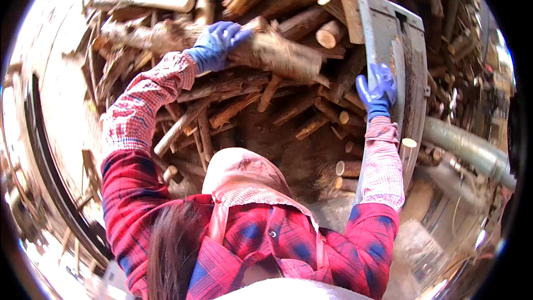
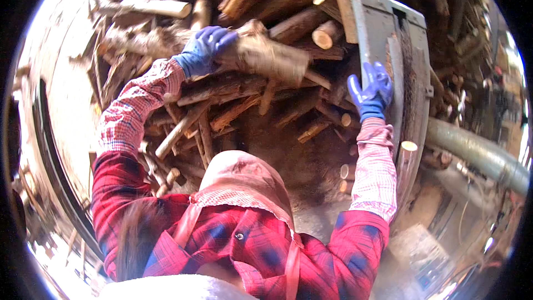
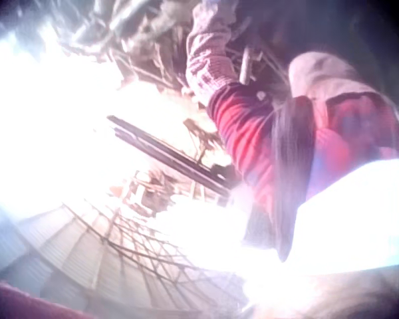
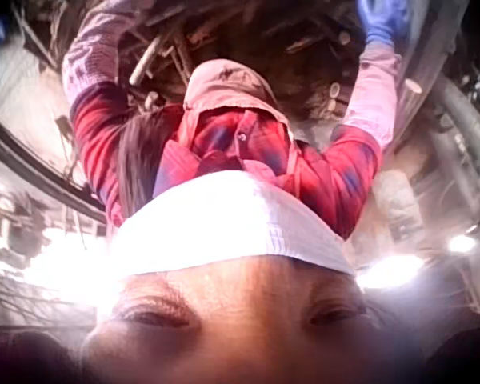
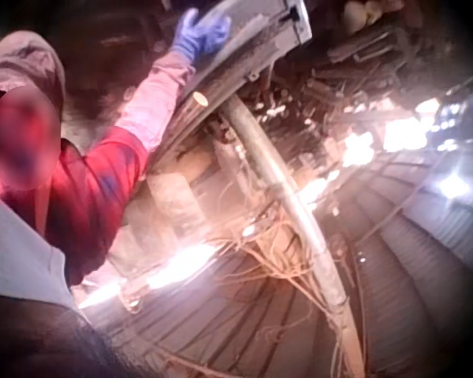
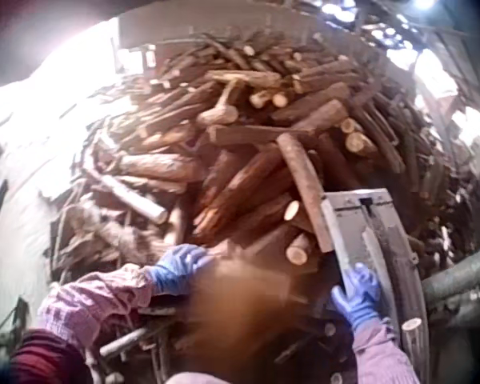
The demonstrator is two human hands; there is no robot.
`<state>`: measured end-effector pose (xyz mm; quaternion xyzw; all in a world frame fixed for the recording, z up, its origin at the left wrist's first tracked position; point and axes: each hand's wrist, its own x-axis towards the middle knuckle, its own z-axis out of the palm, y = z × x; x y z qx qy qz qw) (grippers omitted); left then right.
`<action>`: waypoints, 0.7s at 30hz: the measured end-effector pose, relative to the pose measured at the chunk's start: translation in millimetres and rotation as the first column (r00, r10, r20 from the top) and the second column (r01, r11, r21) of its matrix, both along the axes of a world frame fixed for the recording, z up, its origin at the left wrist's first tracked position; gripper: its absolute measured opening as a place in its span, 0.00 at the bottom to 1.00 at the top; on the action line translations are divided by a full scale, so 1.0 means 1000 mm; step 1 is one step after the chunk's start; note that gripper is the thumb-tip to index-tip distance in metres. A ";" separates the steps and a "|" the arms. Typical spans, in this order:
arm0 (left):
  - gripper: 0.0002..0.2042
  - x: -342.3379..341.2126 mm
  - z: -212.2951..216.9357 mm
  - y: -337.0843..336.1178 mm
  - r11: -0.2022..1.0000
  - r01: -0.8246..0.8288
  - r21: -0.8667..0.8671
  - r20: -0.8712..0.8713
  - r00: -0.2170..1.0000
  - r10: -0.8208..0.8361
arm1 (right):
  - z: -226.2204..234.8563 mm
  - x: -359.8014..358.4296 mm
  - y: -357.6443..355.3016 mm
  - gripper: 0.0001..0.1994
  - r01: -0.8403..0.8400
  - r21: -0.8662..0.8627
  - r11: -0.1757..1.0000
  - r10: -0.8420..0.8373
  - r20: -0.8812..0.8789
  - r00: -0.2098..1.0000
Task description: The person repeatedly picks up logs from a large pile and feeds them into a wood chipper machine. They handle the logs one at a time, positioning them into the machine's intake chute to be processed.
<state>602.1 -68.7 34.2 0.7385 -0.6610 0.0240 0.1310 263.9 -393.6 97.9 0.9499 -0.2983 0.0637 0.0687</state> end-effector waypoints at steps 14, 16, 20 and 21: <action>0.33 -0.183 0.062 0.111 0.488 -0.712 -0.505 -0.510 0.702 0.496 | 0.022 -0.041 0.257 0.35 -0.172 0.757 -0.630 -0.236 0.025 0.971; 0.32 -0.226 0.036 0.087 0.689 -0.675 0.265 -0.741 -0.600 -0.303 | 0.016 -0.070 0.258 0.32 -0.219 0.691 -0.688 -0.288 0.016 0.958; 0.34 -0.305 0.027 -0.005 0.742 -0.633 0.222 -0.619 -0.679 -0.394 | 0.002 -0.141 0.216 0.36 -0.339 0.796 -0.501 -0.328 0.188 0.926; 0.33 -0.316 0.032 -0.032 0.754 -0.619 0.221 -0.635 -0.678 -0.370 | 0.009 -0.156 0.201 0.38 -0.373 0.811 -0.450 -0.336 0.233 0.912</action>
